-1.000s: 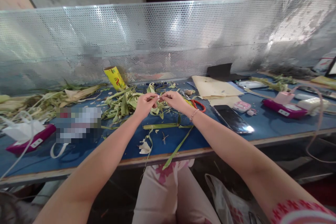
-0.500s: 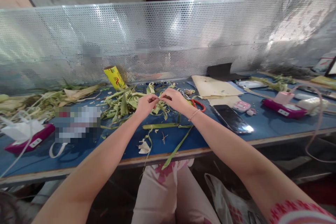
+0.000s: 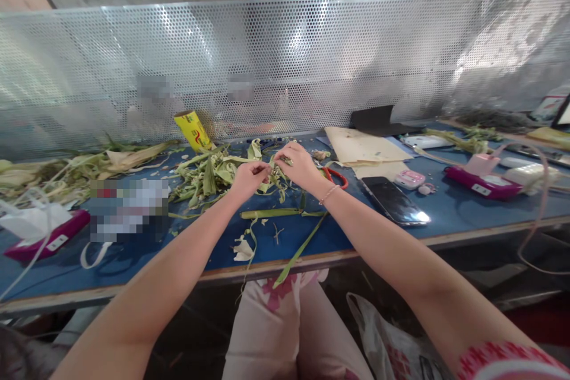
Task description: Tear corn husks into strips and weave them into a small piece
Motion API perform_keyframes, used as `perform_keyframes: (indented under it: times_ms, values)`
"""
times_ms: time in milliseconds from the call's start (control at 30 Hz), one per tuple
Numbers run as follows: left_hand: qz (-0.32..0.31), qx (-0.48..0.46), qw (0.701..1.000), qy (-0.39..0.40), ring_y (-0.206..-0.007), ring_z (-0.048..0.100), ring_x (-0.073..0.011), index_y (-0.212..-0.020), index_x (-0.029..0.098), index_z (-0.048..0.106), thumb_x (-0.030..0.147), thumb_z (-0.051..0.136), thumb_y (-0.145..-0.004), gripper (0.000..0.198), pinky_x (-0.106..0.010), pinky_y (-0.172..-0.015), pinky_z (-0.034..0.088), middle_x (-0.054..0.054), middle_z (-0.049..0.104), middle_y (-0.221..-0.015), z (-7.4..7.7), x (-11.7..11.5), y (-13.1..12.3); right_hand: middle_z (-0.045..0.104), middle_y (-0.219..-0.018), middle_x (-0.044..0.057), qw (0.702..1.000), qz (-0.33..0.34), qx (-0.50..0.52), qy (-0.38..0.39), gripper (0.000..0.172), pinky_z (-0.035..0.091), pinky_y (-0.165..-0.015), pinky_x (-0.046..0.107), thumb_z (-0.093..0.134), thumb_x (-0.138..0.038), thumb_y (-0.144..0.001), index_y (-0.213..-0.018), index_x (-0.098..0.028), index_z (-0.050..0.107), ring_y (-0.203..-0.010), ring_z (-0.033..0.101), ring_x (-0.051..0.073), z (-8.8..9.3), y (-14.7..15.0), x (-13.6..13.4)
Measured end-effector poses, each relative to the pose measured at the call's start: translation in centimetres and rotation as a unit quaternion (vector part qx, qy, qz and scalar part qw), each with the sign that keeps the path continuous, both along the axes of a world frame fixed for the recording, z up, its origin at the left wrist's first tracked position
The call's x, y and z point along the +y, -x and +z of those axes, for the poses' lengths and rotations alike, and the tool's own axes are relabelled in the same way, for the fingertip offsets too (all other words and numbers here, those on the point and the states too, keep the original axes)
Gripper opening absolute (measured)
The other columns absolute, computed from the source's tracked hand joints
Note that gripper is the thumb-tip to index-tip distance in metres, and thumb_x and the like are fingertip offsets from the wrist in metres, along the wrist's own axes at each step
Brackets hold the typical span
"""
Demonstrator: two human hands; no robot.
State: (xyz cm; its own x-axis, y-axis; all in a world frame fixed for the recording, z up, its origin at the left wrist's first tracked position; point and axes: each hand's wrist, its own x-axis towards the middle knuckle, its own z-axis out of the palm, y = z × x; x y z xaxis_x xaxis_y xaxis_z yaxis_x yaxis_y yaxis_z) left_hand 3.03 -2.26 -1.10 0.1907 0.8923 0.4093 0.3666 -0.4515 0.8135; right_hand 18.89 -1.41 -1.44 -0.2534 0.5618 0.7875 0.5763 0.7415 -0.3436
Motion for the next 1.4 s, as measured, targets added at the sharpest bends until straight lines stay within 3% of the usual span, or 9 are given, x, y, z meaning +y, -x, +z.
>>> perform_keyframes:
  times_ms: [133,300,433,567,733,867,1100,1400]
  values:
    - [0.018,-0.021,1.000,0.010,-0.046,0.055,-0.0107,-0.062,0.015,0.061,0.028,0.062,-0.064,0.013,-0.023,-0.051,0.047,0.001,0.058,-0.048,0.2,-0.2,0.0,0.058,-0.074,0.005,0.996,0.026,-0.060,0.066,0.012,0.039,-0.069,0.026,0.051,-0.015,-0.077,-0.076,-0.016,0.063,-0.070,0.051,0.013,0.3,-0.2,-0.6]
    - [0.031,-0.029,0.999,0.011,-0.049,0.056,-0.0108,-0.066,0.014,0.063,0.027,0.061,-0.064,0.013,-0.024,-0.054,0.048,0.000,0.061,-0.054,0.1,-0.1,0.0,0.063,-0.075,0.006,0.989,0.031,-0.111,0.095,0.019,0.039,-0.072,0.026,0.049,-0.014,-0.079,-0.080,-0.015,0.068,-0.072,0.054,0.014,0.1,0.1,-0.5]
    - [0.057,0.016,0.998,-0.022,-0.049,0.053,-0.0106,-0.068,0.014,0.066,0.029,0.060,-0.065,0.016,-0.024,-0.053,0.045,0.000,0.062,-0.055,0.1,0.0,0.2,0.065,-0.076,0.006,0.991,0.014,-0.085,0.104,0.021,0.040,-0.071,0.026,0.049,-0.016,-0.078,-0.079,-0.017,0.070,-0.073,0.055,0.014,0.0,0.4,-0.5]
    - [0.080,0.060,0.992,-0.073,-0.056,0.055,-0.0124,-0.067,0.016,0.068,0.030,0.059,-0.066,0.017,-0.025,-0.056,0.043,-0.002,0.067,-0.063,0.3,-0.1,0.4,0.067,-0.077,0.004,0.986,0.024,-0.036,0.160,0.021,0.041,-0.067,0.026,0.051,-0.016,-0.074,-0.078,-0.018,0.071,-0.070,0.057,0.014,0.2,0.5,-0.9]
    - [0.073,0.063,0.992,-0.077,-0.063,0.059,-0.0150,-0.069,0.016,0.069,0.030,0.058,-0.067,0.018,-0.027,-0.062,0.044,-0.004,0.069,-0.069,0.3,-0.2,0.4,0.068,-0.070,0.001,0.962,0.060,0.036,0.264,0.016,0.041,-0.060,0.023,0.057,-0.023,-0.068,-0.072,-0.017,0.072,-0.063,0.056,0.012,0.7,0.4,-1.3]
    - [0.059,0.044,0.995,-0.071,-0.064,0.060,-0.0158,-0.068,0.016,0.069,0.030,0.059,-0.066,0.018,-0.027,-0.062,0.045,-0.004,0.069,-0.068,0.2,-0.4,0.1,0.066,-0.065,0.001,0.950,0.062,0.053,0.301,0.012,0.039,-0.057,0.022,0.061,-0.023,-0.064,-0.067,-0.016,0.071,-0.059,0.054,0.010,0.8,0.4,-1.2]
    - [0.048,0.041,0.996,-0.070,-0.065,0.060,-0.0159,-0.067,0.015,0.068,0.030,0.059,-0.066,0.017,-0.027,-0.062,0.045,-0.005,0.069,-0.069,0.3,-0.7,0.0,0.056,-0.058,-0.001,0.969,0.039,0.050,0.240,0.013,0.035,-0.053,0.021,0.060,-0.027,-0.065,-0.062,-0.014,0.061,-0.054,0.045,0.007,0.2,0.5,-0.9]
    - [0.024,0.040,0.997,-0.067,-0.059,0.056,-0.0123,-0.071,0.015,0.066,0.032,0.057,-0.069,0.020,-0.024,-0.057,0.043,-0.003,0.066,-0.066,0.3,-0.7,-0.1,0.053,-0.064,-0.001,0.985,0.038,0.015,0.166,0.011,0.035,-0.059,0.022,0.063,-0.024,-0.067,-0.065,-0.016,0.057,-0.060,0.046,0.009,0.2,0.5,-0.5]
